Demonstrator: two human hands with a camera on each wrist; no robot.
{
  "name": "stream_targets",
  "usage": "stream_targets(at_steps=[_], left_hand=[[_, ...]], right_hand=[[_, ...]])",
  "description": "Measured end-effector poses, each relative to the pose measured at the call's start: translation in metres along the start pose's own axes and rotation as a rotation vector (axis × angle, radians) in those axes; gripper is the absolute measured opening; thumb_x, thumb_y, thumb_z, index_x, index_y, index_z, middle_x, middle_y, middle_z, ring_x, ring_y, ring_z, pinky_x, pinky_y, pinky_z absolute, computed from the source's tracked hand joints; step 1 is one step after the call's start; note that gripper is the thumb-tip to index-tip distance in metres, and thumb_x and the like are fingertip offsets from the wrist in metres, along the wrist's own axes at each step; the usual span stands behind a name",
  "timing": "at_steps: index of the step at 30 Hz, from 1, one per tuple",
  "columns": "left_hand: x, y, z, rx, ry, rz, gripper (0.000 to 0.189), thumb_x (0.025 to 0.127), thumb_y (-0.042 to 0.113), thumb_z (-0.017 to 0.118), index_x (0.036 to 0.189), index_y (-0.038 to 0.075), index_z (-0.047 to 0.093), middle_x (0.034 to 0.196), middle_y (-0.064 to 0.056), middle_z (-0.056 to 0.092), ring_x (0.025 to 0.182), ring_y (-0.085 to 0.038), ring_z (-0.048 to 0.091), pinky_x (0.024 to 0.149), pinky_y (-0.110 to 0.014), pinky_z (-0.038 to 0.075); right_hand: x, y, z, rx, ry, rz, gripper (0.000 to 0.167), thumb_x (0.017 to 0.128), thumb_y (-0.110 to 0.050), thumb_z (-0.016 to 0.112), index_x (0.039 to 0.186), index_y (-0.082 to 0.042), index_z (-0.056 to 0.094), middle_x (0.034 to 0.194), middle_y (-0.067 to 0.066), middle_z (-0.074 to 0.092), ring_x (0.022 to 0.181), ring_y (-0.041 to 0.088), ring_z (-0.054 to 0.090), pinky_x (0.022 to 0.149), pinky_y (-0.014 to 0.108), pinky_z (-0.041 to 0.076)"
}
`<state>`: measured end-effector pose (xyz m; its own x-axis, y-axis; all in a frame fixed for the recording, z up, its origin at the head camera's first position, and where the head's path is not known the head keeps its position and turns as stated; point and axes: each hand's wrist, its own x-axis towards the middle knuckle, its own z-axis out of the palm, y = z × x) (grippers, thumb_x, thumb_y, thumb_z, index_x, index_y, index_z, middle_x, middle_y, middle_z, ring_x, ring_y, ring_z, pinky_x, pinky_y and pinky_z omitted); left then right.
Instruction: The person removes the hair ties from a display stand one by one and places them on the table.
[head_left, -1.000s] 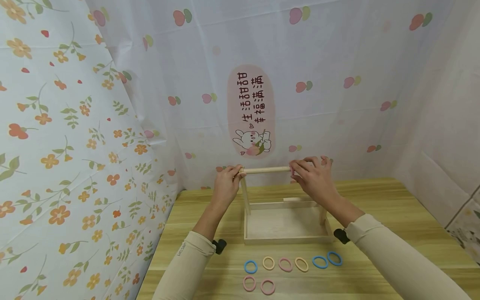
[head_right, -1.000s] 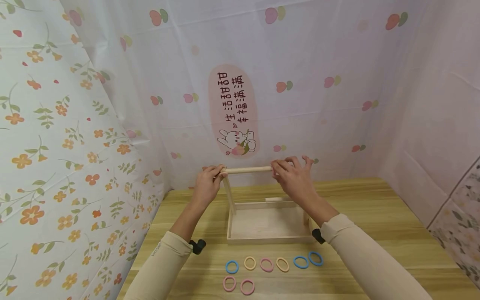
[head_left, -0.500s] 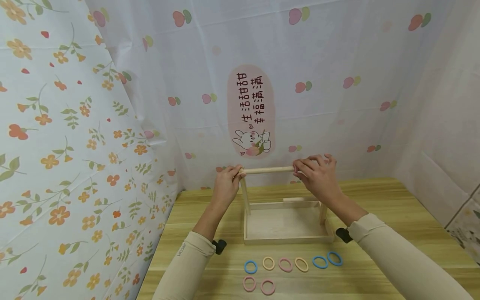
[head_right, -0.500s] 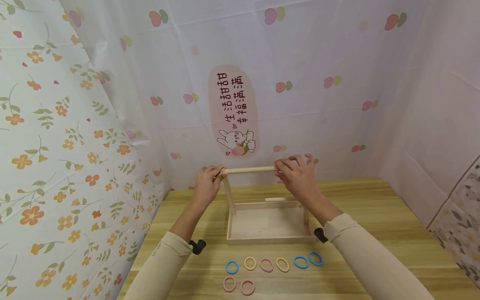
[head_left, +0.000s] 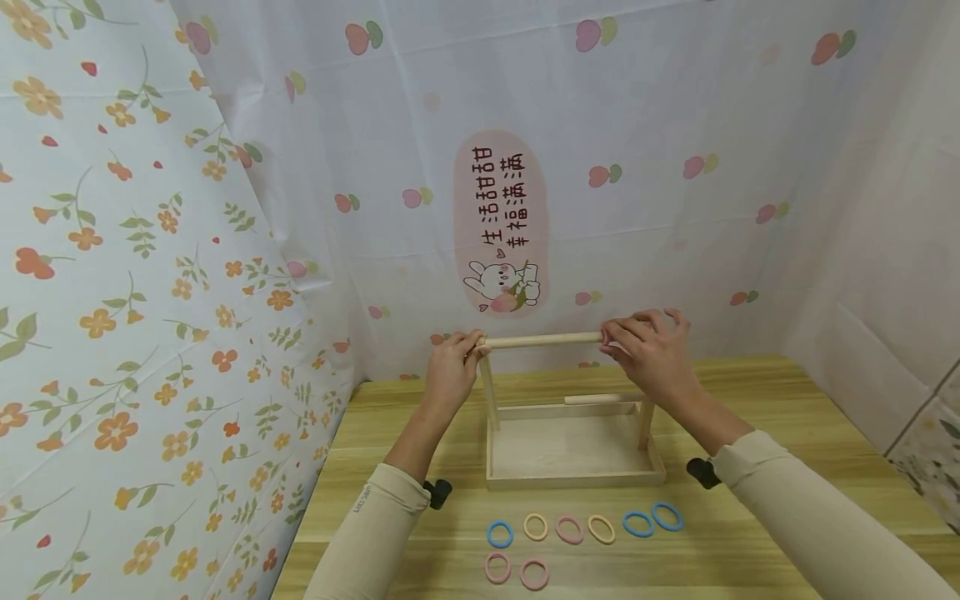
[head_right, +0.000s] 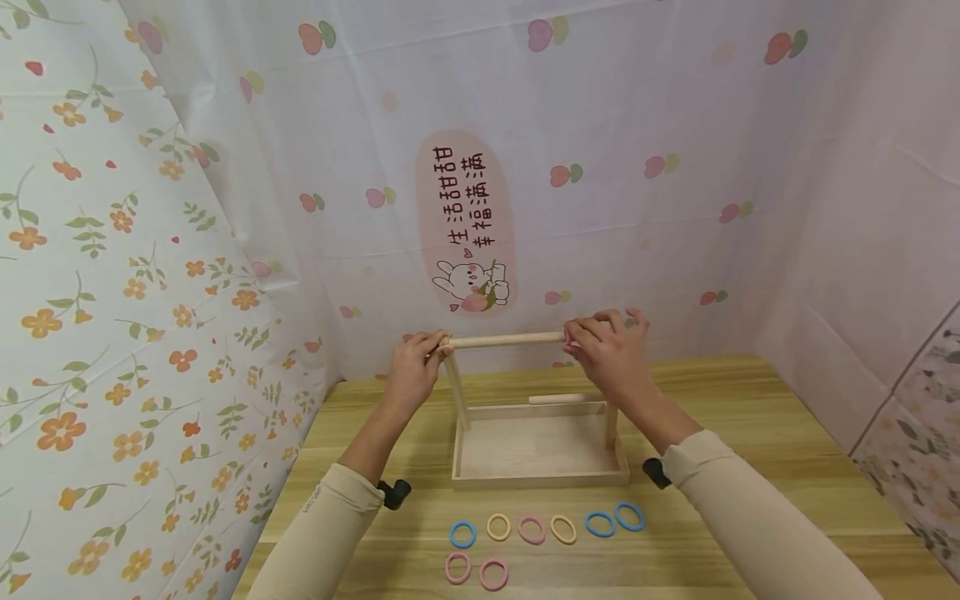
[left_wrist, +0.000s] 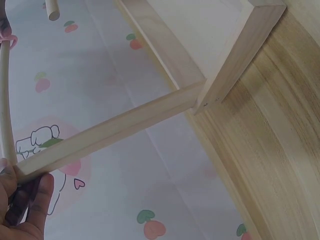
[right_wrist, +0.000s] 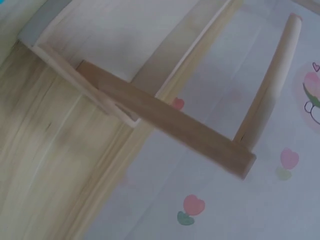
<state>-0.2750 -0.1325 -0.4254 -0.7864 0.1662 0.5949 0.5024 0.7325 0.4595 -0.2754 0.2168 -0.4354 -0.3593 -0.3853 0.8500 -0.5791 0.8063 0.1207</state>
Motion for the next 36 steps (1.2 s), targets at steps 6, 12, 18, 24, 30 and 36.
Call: stream_targets(at_steps=[6,12,18,24,30,36], left_hand=[[0.000,0.000,0.000,0.006,0.000,0.007,0.038,0.104,0.024,0.074,0.132,-0.001,0.079,0.113,-0.021,0.081,0.094,-0.034,0.081,0.079,-0.044,0.069],[0.000,0.000,0.000,0.010,-0.007,-0.002,0.036,0.104,0.022,0.074,0.132,0.000,0.079,0.113,-0.021,0.081,0.097,-0.036,0.082,0.081,-0.046,0.069],[-0.001,0.000,0.001,0.018,-0.002,0.006,0.035,0.104,0.021,0.074,0.132,0.000,0.080,0.112,-0.020,0.081,0.094,-0.034,0.082,0.078,-0.045,0.068],[-0.001,0.001,-0.001,0.018,-0.008,-0.004,0.036,0.105,0.022,0.074,0.133,0.001,0.079,0.112,-0.020,0.081,0.092,-0.034,0.081,0.078,-0.045,0.068],[-0.001,0.001,0.000,0.013,-0.016,-0.015,0.035,0.106,0.021,0.073,0.134,0.001,0.079,0.114,-0.020,0.080,0.095,-0.034,0.081,0.079,-0.044,0.068],[-0.002,0.002,-0.002,0.000,-0.032,-0.034,0.035,0.106,0.016,0.073,0.136,-0.002,0.077,0.117,-0.021,0.080,0.101,-0.038,0.081,0.086,-0.047,0.069]], right_hand=[[-0.004,0.006,-0.007,-0.014,0.006,-0.006,0.040,0.080,-0.018,0.098,0.116,-0.005,0.084,0.103,0.017,0.083,0.098,0.046,0.067,0.094,0.083,0.042],[-0.010,0.014,-0.013,-0.040,-0.024,0.017,0.041,0.080,-0.019,0.097,0.117,-0.005,0.084,0.104,0.017,0.083,0.099,0.045,0.067,0.096,0.082,0.042],[-0.015,0.020,-0.020,-0.031,-0.028,0.040,0.042,0.080,-0.018,0.097,0.117,-0.004,0.083,0.106,0.019,0.082,0.101,0.046,0.066,0.098,0.081,0.038],[-0.023,0.024,-0.026,-0.005,0.010,0.021,0.039,0.100,-0.037,0.081,0.117,-0.002,0.083,0.106,0.020,0.082,0.098,0.046,0.065,0.097,0.083,0.037],[-0.030,0.018,-0.033,-0.004,0.018,-0.015,0.070,0.115,-0.060,0.044,0.115,-0.002,0.083,0.106,0.019,0.083,0.096,0.044,0.067,0.095,0.081,0.041],[-0.039,0.001,-0.036,-0.006,-0.012,-0.064,0.066,0.116,-0.059,0.044,0.112,-0.005,0.083,0.101,0.014,0.083,0.095,0.041,0.069,0.092,0.078,0.048]])
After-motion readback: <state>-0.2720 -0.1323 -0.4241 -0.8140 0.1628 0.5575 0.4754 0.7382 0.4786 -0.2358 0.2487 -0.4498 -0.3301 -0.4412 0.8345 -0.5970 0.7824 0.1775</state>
